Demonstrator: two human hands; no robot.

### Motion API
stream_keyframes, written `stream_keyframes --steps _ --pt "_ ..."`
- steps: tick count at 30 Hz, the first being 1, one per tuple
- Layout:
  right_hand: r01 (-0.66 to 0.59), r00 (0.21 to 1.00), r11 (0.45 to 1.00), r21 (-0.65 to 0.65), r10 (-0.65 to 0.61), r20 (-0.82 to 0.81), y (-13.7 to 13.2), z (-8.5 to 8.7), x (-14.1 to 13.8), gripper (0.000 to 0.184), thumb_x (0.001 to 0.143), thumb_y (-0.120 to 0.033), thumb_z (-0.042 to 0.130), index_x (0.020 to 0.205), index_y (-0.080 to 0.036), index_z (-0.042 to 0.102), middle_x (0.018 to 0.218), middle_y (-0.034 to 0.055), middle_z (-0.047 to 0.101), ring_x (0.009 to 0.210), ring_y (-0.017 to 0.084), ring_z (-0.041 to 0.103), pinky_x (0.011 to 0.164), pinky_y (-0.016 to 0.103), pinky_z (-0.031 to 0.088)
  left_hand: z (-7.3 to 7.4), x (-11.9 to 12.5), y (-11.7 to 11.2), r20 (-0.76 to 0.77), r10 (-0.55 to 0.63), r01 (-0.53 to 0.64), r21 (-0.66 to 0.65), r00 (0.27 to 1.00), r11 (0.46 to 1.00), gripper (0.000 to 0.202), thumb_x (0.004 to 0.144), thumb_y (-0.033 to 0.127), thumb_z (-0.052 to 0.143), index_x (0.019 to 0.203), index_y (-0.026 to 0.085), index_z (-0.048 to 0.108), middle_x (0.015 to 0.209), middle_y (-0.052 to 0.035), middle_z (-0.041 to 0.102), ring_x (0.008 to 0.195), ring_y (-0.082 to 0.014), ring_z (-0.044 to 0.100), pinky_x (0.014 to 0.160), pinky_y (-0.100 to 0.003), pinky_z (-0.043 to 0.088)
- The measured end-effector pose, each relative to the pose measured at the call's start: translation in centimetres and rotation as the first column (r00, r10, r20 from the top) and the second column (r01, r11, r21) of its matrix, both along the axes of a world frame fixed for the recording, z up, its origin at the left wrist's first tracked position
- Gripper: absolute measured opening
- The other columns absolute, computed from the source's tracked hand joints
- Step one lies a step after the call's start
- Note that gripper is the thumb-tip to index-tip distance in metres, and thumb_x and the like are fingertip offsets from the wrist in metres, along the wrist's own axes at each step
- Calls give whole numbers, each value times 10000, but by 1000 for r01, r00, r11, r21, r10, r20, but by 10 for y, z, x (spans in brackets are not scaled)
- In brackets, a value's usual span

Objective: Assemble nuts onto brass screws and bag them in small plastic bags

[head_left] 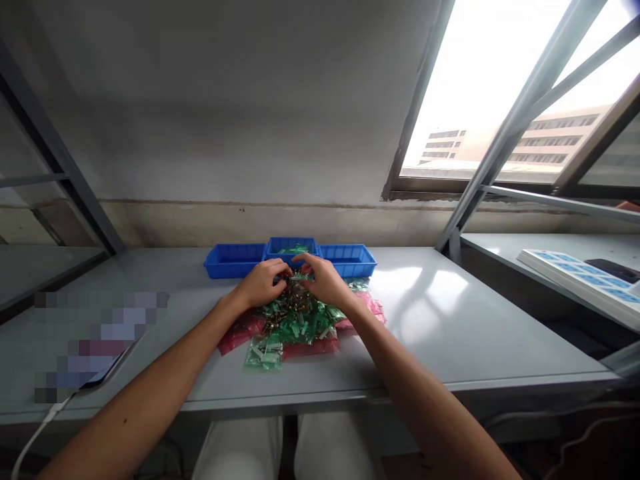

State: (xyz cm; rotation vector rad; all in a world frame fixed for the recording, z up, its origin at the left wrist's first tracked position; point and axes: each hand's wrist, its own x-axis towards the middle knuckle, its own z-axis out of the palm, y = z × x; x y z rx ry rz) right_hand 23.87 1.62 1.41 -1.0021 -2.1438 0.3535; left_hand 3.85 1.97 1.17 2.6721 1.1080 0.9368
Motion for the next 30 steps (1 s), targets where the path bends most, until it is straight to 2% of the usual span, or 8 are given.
stream_keyframes --steps 4,8,11,14,17,21,24,30 --pt "64 990 997 53 -57 -132 3 4 0 505 671 35 505 1101 -190 645 871 22 610 783 147 562 724 257 439 0 1 -1 47 10 -12 27 999 1000 225 798 139 493 968 177 636 930 -52 658 872 -200 623 815 -324 484" --pt "76 960 996 42 -62 -274 1 8 -2 421 696 -11 521 1048 -192 664 880 24 590 798 146 560 730 258 457 2 3 -1 185 86 -92 22 979 996 278 840 233 531 1101 174 607 888 -38 657 813 -186 622 787 -312 490" --pt "-3 897 998 -69 -28 -441 -2 10 -5 344 719 -87 572 1036 -188 656 863 14 577 779 132 560 695 243 466 1 5 0 319 138 -105 -120 937 987 318 838 389 611 1062 165 638 852 -40 682 780 -189 637 732 -291 498" --pt "-134 806 973 -188 -3 -592 -3 11 -7 345 706 -167 638 1050 -185 633 845 -2 554 732 110 553 641 224 457 0 7 1 443 140 -1 -298 886 955 355 806 492 656 912 153 676 815 -44 699 738 -179 636 682 -269 489" --pt "-194 736 947 -255 -31 -677 -3 11 -7 406 671 -224 703 1066 -199 616 891 -1 563 742 106 568 622 216 457 0 10 1 566 147 97 -378 811 921 371 760 513 703 789 145 668 739 -30 682 672 -153 606 638 -250 472" --pt "-186 683 915 -358 -141 -717 -2 12 -5 390 675 -292 747 1032 -174 642 838 13 608 723 120 589 620 236 483 2 10 3 676 215 139 -428 704 893 392 689 514 767 762 141 671 662 -12 655 610 -133 579 599 -241 457" --pt "-177 725 864 -472 -210 -656 -1 13 -3 294 709 -343 743 918 -143 684 797 45 645 699 135 606 585 242 491 1 8 7 703 239 147 -441 670 886 402 645 509 801 740 137 683 636 -13 655 584 -127 572 580 -242 449" --pt "-248 740 828 -504 -173 -650 -5 14 -5 242 705 -336 745 827 -132 696 781 58 675 669 138 617 554 243 494 1 5 12 751 260 158 -435 607 887 404 590 504 835 686 138 694 591 -7 647 548 -116 553 554 -241 430"
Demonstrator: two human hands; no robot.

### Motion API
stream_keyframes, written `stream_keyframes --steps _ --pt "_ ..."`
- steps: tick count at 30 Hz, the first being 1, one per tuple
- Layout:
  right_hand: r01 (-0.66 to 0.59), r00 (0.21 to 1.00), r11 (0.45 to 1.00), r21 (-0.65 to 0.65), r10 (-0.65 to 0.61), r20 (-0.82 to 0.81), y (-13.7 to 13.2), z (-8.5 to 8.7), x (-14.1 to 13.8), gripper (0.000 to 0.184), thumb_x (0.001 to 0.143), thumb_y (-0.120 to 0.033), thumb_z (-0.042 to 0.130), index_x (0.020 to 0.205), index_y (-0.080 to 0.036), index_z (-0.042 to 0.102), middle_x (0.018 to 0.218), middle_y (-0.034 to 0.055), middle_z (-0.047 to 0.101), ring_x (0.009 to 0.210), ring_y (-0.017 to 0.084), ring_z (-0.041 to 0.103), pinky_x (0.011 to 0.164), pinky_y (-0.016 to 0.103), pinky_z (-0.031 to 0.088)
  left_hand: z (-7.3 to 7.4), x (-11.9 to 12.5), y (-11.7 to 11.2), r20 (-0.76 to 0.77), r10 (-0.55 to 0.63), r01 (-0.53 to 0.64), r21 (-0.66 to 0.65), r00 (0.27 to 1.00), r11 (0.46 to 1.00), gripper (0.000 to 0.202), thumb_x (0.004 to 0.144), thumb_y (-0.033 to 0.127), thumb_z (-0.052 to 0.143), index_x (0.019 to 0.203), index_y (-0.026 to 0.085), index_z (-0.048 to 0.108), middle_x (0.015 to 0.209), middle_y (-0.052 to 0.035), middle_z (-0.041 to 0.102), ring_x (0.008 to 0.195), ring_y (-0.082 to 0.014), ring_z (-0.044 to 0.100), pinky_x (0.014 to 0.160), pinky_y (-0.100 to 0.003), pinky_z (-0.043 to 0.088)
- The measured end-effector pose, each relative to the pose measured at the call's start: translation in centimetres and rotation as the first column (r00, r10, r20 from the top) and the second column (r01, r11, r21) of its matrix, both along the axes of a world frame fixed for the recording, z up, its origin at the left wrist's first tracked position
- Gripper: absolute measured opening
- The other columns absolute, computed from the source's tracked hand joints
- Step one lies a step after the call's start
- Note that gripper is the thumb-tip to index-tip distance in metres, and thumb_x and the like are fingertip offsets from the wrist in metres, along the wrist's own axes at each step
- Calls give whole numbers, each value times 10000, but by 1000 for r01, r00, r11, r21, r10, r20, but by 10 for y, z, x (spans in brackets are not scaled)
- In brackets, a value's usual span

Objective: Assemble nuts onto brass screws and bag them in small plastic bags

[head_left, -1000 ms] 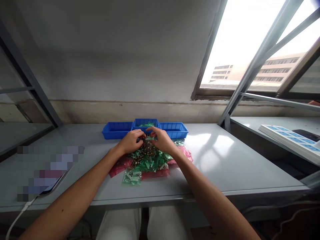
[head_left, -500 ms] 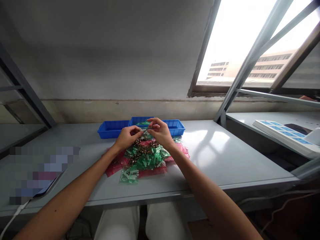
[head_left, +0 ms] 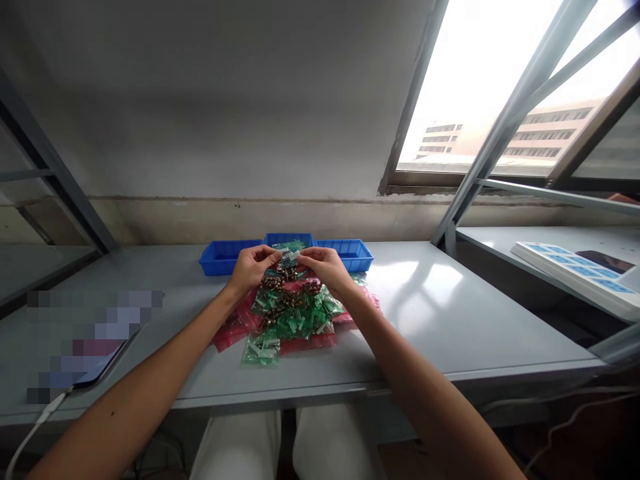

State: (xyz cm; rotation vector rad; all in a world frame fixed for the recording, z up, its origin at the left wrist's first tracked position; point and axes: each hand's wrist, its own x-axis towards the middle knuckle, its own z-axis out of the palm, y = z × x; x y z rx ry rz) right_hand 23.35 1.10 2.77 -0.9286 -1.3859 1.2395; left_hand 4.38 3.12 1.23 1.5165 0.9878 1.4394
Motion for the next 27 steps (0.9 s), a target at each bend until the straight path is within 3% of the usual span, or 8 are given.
stream_keyframes --steps 11,18,24,27 --pt "33 999 998 -55 -35 -41 -1 2 0 213 676 -312 775 738 -126 693 688 49 663 610 118 594 584 249 478 1 2 -2 42 -3 4 -36 999 999 433 593 502 840 779 126 733 632 -18 669 582 -128 583 586 -253 467" --pt "46 995 996 -71 -52 -90 1 0 1 266 634 -341 795 760 -142 672 745 51 672 654 129 606 612 256 482 1 1 -3 34 -14 15 -35 999 999 396 614 467 834 795 127 743 643 -25 681 600 -135 606 620 -259 499" --pt "78 997 997 -8 -78 11 2 -3 2 270 692 -381 756 835 -163 687 588 -43 515 497 70 425 460 225 315 0 1 -1 25 -2 1 7 1000 1000 380 634 470 817 792 137 727 637 -10 655 567 -128 600 569 -248 496" --pt "85 996 996 -16 -85 7 2 -2 1 255 704 -370 750 835 -162 684 573 -48 490 483 64 395 447 223 291 -1 1 -1 18 -14 14 0 1000 1000 395 643 481 809 811 136 716 653 -11 653 574 -130 606 574 -251 503"
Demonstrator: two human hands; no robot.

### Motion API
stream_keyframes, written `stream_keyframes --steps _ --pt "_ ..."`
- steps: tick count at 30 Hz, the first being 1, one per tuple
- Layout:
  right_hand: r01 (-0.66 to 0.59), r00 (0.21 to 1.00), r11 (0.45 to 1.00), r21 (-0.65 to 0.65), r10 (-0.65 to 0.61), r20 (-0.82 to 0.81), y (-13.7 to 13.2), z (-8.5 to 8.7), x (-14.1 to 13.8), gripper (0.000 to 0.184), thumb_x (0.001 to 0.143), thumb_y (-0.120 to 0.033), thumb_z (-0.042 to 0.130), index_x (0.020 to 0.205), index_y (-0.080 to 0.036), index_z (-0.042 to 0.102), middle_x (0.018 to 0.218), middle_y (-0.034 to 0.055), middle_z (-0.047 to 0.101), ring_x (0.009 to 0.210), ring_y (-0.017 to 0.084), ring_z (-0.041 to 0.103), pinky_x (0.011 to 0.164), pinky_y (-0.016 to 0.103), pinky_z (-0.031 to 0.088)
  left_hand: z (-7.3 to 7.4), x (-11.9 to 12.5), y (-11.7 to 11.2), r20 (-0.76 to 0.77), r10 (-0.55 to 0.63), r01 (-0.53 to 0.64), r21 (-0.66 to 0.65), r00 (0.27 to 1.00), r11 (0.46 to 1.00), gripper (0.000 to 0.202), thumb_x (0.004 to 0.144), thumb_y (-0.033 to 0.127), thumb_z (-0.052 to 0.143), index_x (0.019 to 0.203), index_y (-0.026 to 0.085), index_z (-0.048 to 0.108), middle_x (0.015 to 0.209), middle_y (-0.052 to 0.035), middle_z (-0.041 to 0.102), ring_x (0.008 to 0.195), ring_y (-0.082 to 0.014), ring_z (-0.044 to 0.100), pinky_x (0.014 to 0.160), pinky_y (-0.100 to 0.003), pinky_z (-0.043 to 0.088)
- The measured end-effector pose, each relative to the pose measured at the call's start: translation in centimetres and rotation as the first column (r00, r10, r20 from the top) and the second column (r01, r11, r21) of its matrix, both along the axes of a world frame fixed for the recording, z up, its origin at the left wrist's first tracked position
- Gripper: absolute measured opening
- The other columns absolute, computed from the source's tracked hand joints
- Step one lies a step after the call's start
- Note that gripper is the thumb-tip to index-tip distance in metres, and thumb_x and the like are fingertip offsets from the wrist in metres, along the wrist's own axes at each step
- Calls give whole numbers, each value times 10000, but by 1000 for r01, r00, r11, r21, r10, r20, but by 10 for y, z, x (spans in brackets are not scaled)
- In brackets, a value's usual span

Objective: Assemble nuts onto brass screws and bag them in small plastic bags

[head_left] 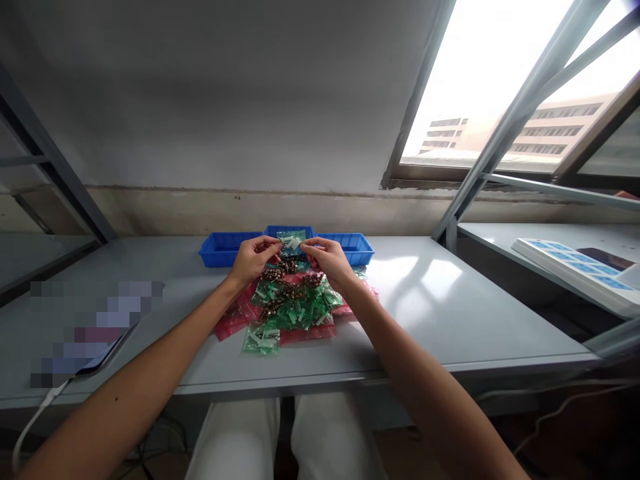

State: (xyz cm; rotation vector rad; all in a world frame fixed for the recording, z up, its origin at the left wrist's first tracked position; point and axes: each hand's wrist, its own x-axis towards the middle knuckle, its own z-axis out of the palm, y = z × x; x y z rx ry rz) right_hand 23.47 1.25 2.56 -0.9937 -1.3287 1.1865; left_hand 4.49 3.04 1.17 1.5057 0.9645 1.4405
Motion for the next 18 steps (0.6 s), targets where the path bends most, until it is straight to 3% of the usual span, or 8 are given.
stream_keyframes --steps 5,10,14,18 --pt "16 998 999 38 -14 -60 -2 3 -2 250 728 -380 741 836 -165 671 539 -57 476 440 55 391 414 207 286 2 2 -4 -45 -12 13 19 999 1000 416 635 487 813 816 130 698 638 2 628 562 -106 576 560 -224 479" --pt "-44 995 999 7 45 -94 -2 4 -2 305 751 -403 727 932 -165 668 687 26 662 519 109 587 442 212 416 3 2 -5 -73 -26 24 -34 997 999 415 681 487 778 868 135 664 654 3 627 530 -127 613 528 -238 491" --pt "-71 988 997 -11 68 -138 -3 5 -3 304 750 -378 731 938 -141 705 870 91 721 658 139 660 516 220 499 5 3 -6 2 -42 42 -154 999 987 344 774 390 705 998 143 620 702 -16 663 540 -149 656 531 -251 521" --pt "-69 988 997 -16 66 -140 -1 1 -4 196 731 -260 717 880 -134 738 842 80 722 726 153 679 607 236 537 10 4 -10 160 -67 105 -243 985 964 267 839 300 607 1061 152 616 768 -22 673 598 -143 675 583 -269 557"
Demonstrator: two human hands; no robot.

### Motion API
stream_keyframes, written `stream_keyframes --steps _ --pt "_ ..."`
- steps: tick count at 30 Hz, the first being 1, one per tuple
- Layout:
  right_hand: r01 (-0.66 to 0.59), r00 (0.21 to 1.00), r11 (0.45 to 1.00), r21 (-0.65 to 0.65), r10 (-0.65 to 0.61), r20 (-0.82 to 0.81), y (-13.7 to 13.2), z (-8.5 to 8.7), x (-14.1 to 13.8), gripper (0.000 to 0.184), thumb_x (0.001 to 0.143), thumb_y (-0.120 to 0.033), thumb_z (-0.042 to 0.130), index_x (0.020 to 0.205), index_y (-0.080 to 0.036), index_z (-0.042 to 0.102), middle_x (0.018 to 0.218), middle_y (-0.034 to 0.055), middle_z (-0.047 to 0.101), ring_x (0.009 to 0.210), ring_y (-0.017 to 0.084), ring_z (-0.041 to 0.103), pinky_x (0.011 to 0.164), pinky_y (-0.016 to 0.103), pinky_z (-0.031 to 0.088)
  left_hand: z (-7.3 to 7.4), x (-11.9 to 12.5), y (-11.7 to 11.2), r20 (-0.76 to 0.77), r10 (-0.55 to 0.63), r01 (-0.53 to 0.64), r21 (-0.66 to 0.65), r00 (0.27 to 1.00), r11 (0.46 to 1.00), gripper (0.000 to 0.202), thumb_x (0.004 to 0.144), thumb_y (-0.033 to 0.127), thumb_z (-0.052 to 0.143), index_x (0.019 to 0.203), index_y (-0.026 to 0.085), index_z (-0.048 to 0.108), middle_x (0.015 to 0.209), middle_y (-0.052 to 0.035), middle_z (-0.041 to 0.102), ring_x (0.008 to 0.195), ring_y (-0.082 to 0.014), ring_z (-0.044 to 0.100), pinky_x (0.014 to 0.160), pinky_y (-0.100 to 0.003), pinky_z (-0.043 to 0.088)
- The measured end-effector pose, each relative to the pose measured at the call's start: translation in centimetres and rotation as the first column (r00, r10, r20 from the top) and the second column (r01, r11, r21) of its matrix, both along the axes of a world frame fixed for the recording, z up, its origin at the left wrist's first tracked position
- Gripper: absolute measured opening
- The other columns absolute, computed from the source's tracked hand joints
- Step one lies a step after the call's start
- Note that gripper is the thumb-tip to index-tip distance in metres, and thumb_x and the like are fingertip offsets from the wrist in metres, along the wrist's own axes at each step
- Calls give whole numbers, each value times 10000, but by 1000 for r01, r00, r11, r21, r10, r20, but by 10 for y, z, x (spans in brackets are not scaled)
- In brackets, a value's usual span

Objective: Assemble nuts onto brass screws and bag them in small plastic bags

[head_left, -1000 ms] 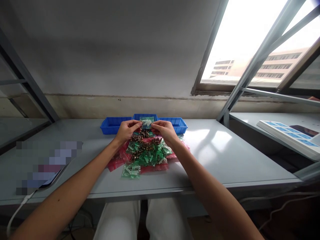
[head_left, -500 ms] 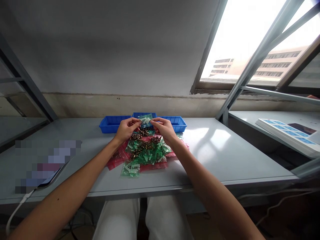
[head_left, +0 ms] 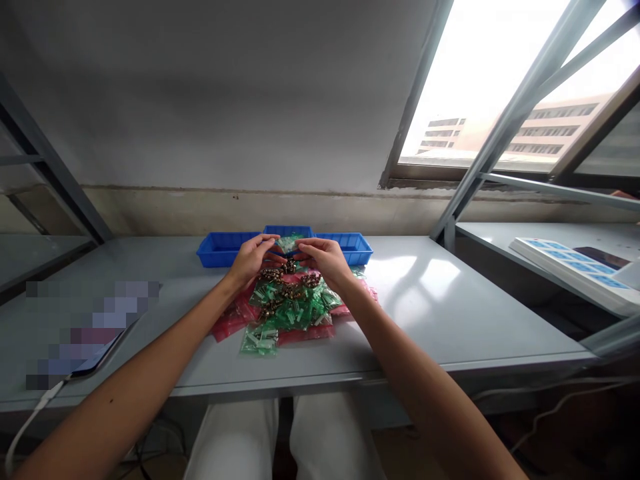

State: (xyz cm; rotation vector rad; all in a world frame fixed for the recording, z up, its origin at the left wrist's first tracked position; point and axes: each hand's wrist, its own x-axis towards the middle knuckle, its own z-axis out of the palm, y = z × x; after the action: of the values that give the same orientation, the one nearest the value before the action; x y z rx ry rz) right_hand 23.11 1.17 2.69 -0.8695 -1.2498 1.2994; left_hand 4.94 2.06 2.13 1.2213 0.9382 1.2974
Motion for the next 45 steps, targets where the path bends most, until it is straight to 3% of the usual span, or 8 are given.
stream_keyframes --steps 11,20,24,27,30,32,39,45 --pt "-45 994 996 83 36 104 3 -9 0 199 635 -236 777 785 -151 678 713 36 695 661 157 662 664 294 557 -11 -2 9 -11 95 -92 137 995 986 407 616 352 815 933 114 726 785 -46 714 625 -143 634 645 -289 547" --pt "-40 992 997 73 30 126 -1 -7 -1 210 650 -276 761 799 -146 691 737 55 704 649 155 660 648 290 556 -12 -4 11 -111 104 -87 154 988 984 384 627 395 796 888 124 718 732 -37 709 600 -151 630 631 -291 538" --pt "133 990 986 103 -138 41 2 1 3 182 665 -261 727 801 -142 715 737 53 702 665 148 657 683 295 563 -10 -5 8 -256 119 -69 194 959 979 340 733 446 694 870 135 697 702 -45 697 590 -171 641 595 -292 523" --pt "296 954 945 140 -298 -5 9 8 11 189 673 -265 712 806 -130 714 715 49 691 663 153 655 710 319 571 -10 -7 5 -482 250 -50 390 840 919 272 812 395 603 903 159 703 743 -53 703 659 -191 652 660 -309 519" --pt "389 921 906 170 -390 -28 18 10 16 220 692 -283 705 839 -120 715 735 59 694 687 160 660 729 328 577 -10 -9 2 -682 427 137 608 594 782 211 843 296 544 901 174 706 876 -73 712 843 -231 648 828 -359 493" --pt "415 910 893 174 -411 -63 24 11 15 247 710 -298 708 877 -117 715 780 69 706 728 166 670 764 332 578 -11 -9 1 -738 457 256 627 496 736 215 852 263 513 898 168 701 947 -90 698 933 -253 628 881 -383 474" --pt "88 996 996 -7 -88 -16 29 8 6 295 708 -174 732 990 -102 692 858 97 733 754 180 692 775 345 582 -15 -11 6 -795 403 318 567 454 760 214 851 244 505 934 175 689 1007 -86 678 976 -242 626 918 -377 473" --pt "80 993 994 70 -86 86 22 1 14 168 737 -244 689 862 -134 716 777 67 721 710 160 677 709 290 551 -20 -13 8 -825 339 335 509 452 793 235 859 279 505 987 187 679 1054 -83 679 991 -246 637 925 -382 477"
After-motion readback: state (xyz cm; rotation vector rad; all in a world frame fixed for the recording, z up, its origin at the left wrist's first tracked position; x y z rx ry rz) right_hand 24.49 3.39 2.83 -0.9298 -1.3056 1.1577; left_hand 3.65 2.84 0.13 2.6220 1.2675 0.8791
